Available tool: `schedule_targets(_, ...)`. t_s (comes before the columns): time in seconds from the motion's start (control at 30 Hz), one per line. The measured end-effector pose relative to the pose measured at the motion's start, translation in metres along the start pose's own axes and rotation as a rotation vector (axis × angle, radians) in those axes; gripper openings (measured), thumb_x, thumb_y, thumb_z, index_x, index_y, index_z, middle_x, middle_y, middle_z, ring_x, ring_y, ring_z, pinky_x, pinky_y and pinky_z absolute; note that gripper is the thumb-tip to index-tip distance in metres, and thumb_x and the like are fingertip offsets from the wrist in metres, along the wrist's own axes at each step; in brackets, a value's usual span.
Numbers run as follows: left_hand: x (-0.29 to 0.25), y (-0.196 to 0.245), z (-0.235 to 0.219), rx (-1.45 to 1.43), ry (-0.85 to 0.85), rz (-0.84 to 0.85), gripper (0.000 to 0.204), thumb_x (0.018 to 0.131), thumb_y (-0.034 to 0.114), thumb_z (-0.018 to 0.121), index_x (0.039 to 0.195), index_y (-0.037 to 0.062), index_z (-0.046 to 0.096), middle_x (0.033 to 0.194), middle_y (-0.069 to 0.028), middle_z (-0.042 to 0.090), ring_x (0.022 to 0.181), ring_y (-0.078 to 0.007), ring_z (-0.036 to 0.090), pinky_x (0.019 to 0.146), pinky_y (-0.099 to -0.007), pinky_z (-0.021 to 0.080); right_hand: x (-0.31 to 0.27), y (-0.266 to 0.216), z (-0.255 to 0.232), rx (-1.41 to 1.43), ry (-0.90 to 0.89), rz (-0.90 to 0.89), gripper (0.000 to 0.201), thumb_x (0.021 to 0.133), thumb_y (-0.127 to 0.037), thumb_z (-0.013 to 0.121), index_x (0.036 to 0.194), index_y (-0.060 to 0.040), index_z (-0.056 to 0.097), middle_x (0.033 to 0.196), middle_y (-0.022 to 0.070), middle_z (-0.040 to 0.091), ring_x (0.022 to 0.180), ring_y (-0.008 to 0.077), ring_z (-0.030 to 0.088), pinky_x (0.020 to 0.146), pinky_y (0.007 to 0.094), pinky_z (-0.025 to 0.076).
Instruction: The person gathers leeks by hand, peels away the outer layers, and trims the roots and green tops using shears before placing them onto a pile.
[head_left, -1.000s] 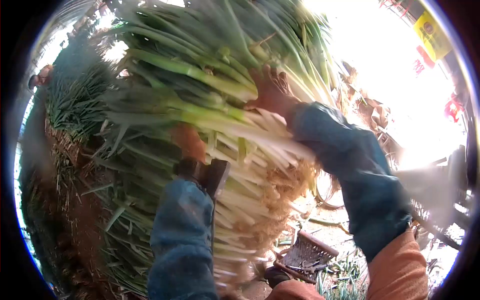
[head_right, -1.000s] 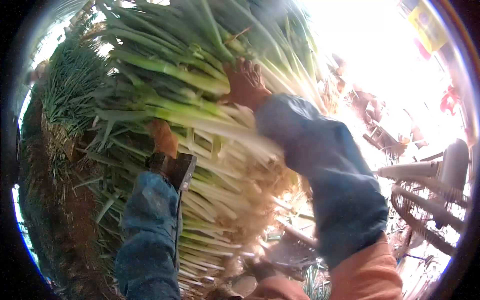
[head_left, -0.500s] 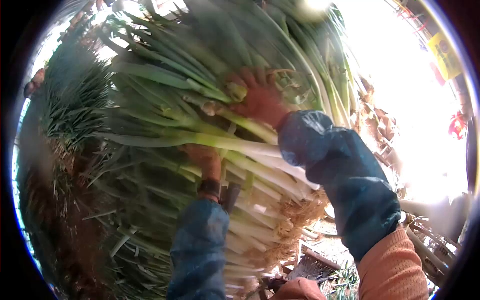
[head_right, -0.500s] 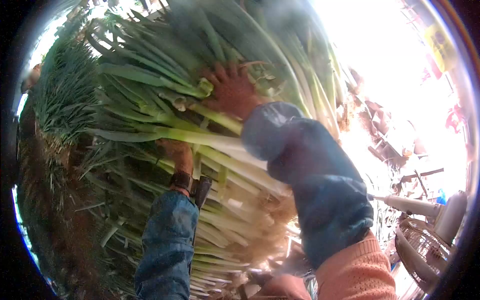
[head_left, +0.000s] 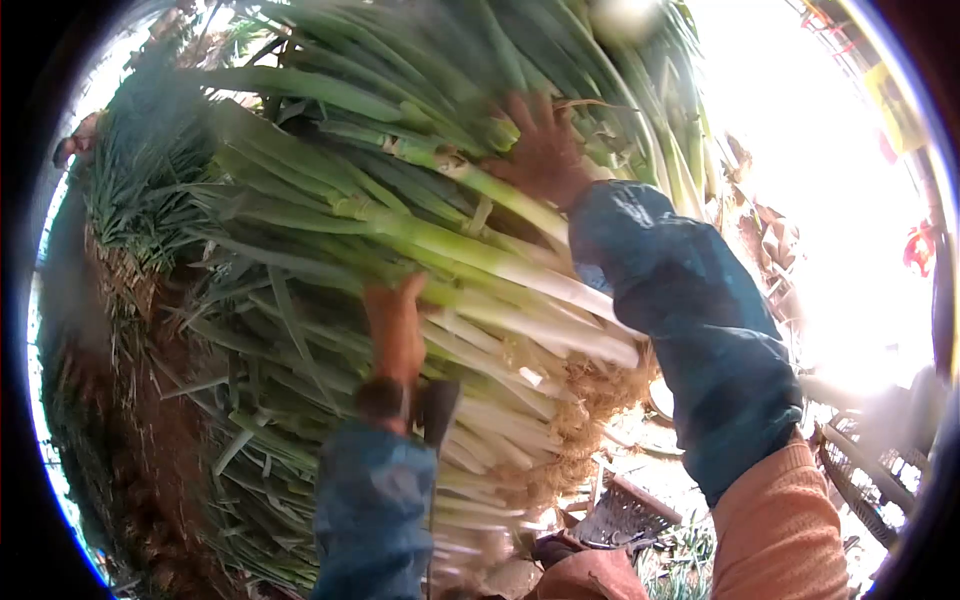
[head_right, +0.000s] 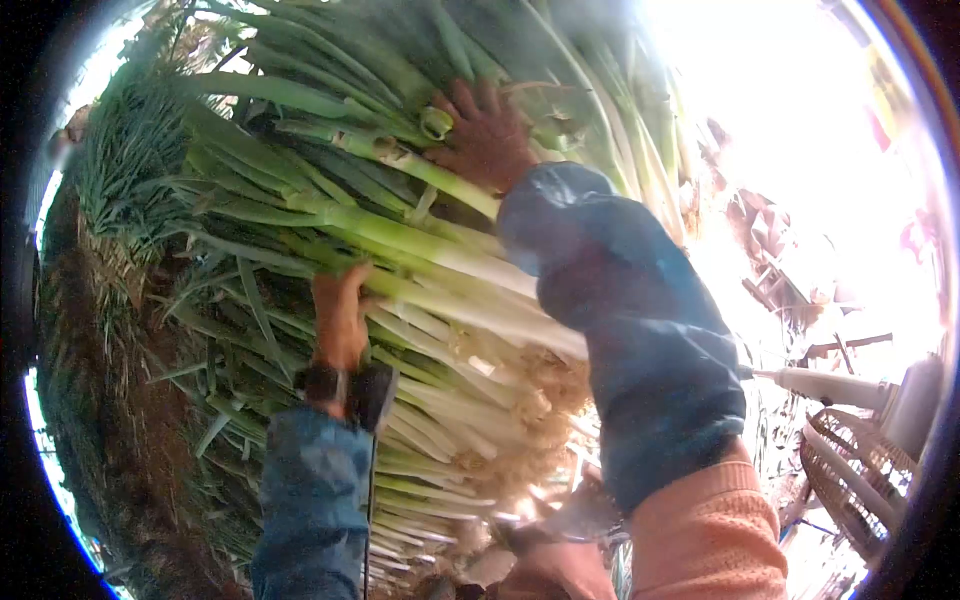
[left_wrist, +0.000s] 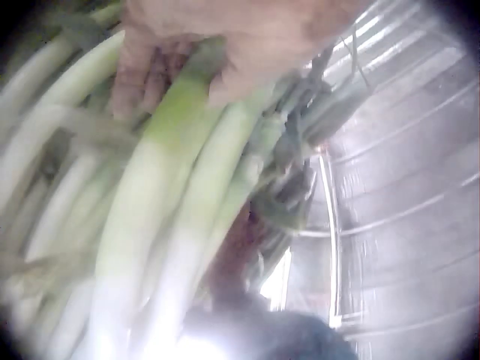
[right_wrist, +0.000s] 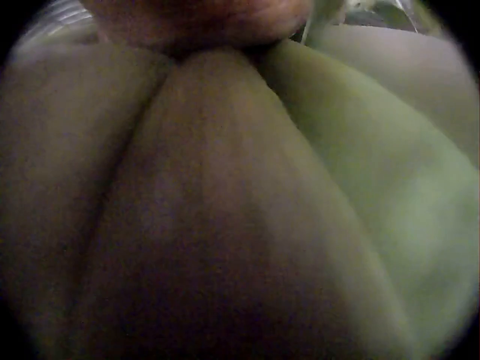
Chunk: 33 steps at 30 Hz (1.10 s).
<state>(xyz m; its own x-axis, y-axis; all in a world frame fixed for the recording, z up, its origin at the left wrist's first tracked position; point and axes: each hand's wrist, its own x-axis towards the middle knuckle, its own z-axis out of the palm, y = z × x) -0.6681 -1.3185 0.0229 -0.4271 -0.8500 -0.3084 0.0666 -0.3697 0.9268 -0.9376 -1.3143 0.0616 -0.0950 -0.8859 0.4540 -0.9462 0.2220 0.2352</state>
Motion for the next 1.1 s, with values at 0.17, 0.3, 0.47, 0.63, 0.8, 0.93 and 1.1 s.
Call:
schedule_targets(0.17, -0.005, -0.066, -0.011, 0.718, 0.028, 0.089, 0.040, 0.086, 0.027, 0.059, 0.114, -0.0005, 0.049, 0.094, -0.0135, 0.056, 0.080, -0.0221, 0.057, 0.056, -0.0321, 0.050, 0.003, -0.005, -0.011, 0.015, -0.070, 0.047, 0.076, 0.081, -0.064, 0.042, 0.141, -0.0185, 0.029, 0.144, 0.0121, 0.028, 0.131, 0.0389, 0.024, 0.100, 0.0611, 0.021)
schedule_targets(0.3, 0.043, -0.129, -0.039, 1.646, 0.056, 0.707, 0.036, 0.091, 0.035, 0.048, 0.087, 0.0029, 0.063, 0.082, -0.0167, 0.058, 0.071, -0.0297, 0.055, 0.065, -0.0407, 0.043, 0.002, -0.011, -0.034, 0.170, -0.094, 0.078, 0.075, 0.074, -0.059, 0.057, 0.135, -0.0194, 0.039, 0.140, 0.0168, 0.028, 0.123, 0.0454, 0.031, 0.095, 0.0637, 0.025)
schedule_targets(0.47, 0.042, -0.106, -0.017, 2.048, -0.234, 0.324, 0.031, 0.090, 0.020, 0.047, 0.118, 0.0095, 0.056, 0.100, -0.0196, 0.060, 0.098, -0.0358, 0.055, 0.087, -0.0475, 0.041, -0.009, 0.025, -0.111, 0.385, -0.242, -0.021, 0.069, 0.074, -0.027, 0.063, 0.137, -0.0203, 0.035, 0.139, 0.0194, 0.028, 0.114, 0.0414, 0.044, 0.093, 0.0501, 0.036)
schedule_targets(0.63, 0.043, -0.106, -0.020, 2.035, -0.207, 0.391, 0.038, 0.091, 0.025, 0.046, 0.124, 0.0072, 0.051, 0.106, -0.0201, 0.059, 0.098, -0.0349, 0.055, 0.087, -0.0464, 0.041, -0.048, 0.095, -0.081, 0.400, -0.192, 0.065, 0.056, 0.082, -0.008, 0.050, 0.136, -0.0166, 0.035, 0.128, 0.0215, 0.041, 0.089, 0.0350, 0.059, 0.082, 0.0426, 0.047)
schedule_targets(0.8, 0.049, -0.105, -0.023, 2.088, -0.173, 0.555, 0.039, 0.091, 0.025, 0.043, 0.124, 0.0059, 0.050, 0.110, -0.0202, 0.058, 0.098, -0.0333, 0.056, 0.084, -0.0434, 0.043, -0.054, 0.070, -0.086, 0.515, -0.039, 0.103, 0.025, 0.080, -0.008, 0.056, 0.105, -0.0078, 0.057, 0.090, 0.0161, 0.060, 0.079, 0.0324, 0.061, 0.068, 0.0421, 0.048)
schedule_targets(0.93, 0.086, -0.138, -0.044, 1.873, -0.153, 0.731, 0.030, 0.089, 0.022, 0.048, 0.112, 0.0056, 0.059, 0.108, -0.0182, 0.059, 0.097, -0.0324, 0.057, 0.081, -0.0432, 0.045, -0.081, -0.001, -0.181, 0.865, 0.479, 0.035, 0.006, 0.081, -0.012, 0.056, 0.084, -0.0064, 0.059, 0.077, 0.0122, 0.059, 0.065, 0.0301, 0.058, 0.054, 0.0388, 0.046)
schedule_targets(1.1, 0.007, -0.065, -0.042, 0.715, -0.295, -0.100, 0.039, 0.087, 0.024, 0.057, 0.121, 0.0056, 0.051, 0.112, -0.0138, 0.055, 0.098, -0.0292, 0.056, 0.080, -0.0410, 0.046, -0.226, -0.096, -0.227, 1.161, -0.167, -0.014, 0.012, 0.081, -0.009, 0.053, 0.092, -0.0040, 0.050, 0.081, 0.0121, 0.051, 0.068, 0.0293, 0.057, 0.053, 0.0394, 0.047)
